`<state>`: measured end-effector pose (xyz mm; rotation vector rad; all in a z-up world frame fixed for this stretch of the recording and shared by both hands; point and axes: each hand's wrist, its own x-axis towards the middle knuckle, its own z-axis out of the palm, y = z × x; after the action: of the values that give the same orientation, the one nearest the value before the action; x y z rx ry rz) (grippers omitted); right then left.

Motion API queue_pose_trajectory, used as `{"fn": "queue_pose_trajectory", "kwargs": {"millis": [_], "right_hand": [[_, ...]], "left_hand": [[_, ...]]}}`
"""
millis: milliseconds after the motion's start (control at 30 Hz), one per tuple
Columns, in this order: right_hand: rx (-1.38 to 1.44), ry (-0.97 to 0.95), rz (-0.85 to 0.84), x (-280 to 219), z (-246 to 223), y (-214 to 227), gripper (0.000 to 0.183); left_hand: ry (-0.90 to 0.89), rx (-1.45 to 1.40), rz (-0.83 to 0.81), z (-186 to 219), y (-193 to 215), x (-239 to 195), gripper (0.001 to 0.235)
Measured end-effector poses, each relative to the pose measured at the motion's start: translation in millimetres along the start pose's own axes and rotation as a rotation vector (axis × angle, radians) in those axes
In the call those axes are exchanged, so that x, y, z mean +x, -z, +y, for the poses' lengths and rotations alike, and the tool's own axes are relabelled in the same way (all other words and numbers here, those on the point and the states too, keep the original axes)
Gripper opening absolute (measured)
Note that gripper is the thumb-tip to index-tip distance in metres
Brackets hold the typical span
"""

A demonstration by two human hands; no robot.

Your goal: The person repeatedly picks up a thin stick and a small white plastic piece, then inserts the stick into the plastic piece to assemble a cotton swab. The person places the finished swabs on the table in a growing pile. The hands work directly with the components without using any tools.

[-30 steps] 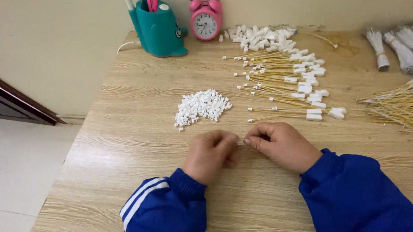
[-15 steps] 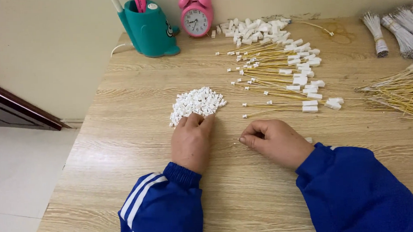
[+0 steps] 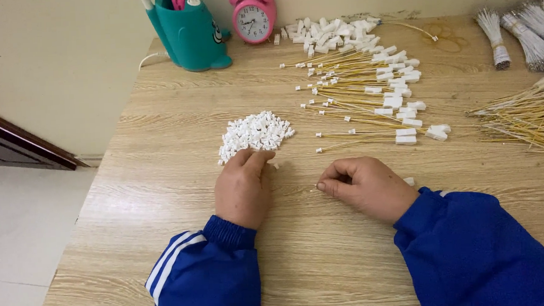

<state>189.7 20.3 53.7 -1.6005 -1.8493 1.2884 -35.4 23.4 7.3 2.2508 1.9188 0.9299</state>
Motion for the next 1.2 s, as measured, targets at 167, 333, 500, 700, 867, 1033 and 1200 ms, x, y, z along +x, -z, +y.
{"fn": "queue_pose_trajectory", "kwargs": {"millis": [167, 333, 500, 700, 867, 1033, 1200], "right_hand": [[-0.030, 0.002, -0.006, -6.1, -11.7, 1.9, 0.018], [-0.043, 0.013, -0.014, -8.0, -10.4, -1.0, 0.018], [0.004, 0.001, -0.026, -14.4, -18.5, -3.7, 0.018], [-0.023, 0.127, 0.093, -29.2, -32.0, 9.8, 0.012], [-0.022, 0.186, 0.137, -28.4, -26.8, 12.7, 0.010], [-0.038, 0.221, 0.162, -25.7, -23.2, 8.8, 0.010], [-0.031, 0.235, 0.148, -25.2, -21.1, 7.7, 0.009]], "left_hand": [[0.014, 0.008, -0.083, 2.6, -1.7, 2.7, 0.024], [0.091, -0.001, -0.179, 8.0, 0.3, 9.7, 0.016], [0.171, -0.057, -0.205, 3.6, -6.0, 6.4, 0.017], [0.488, -1.085, -0.396, 35.2, 4.9, -7.8, 0.018], [0.590, -1.495, -0.407, 37.9, -7.4, -14.3, 0.020], [0.655, -1.596, -0.430, 38.6, -12.8, -18.6, 0.021], [0.633, -1.635, -0.420, 38.3, -18.3, -19.3, 0.022]]}}
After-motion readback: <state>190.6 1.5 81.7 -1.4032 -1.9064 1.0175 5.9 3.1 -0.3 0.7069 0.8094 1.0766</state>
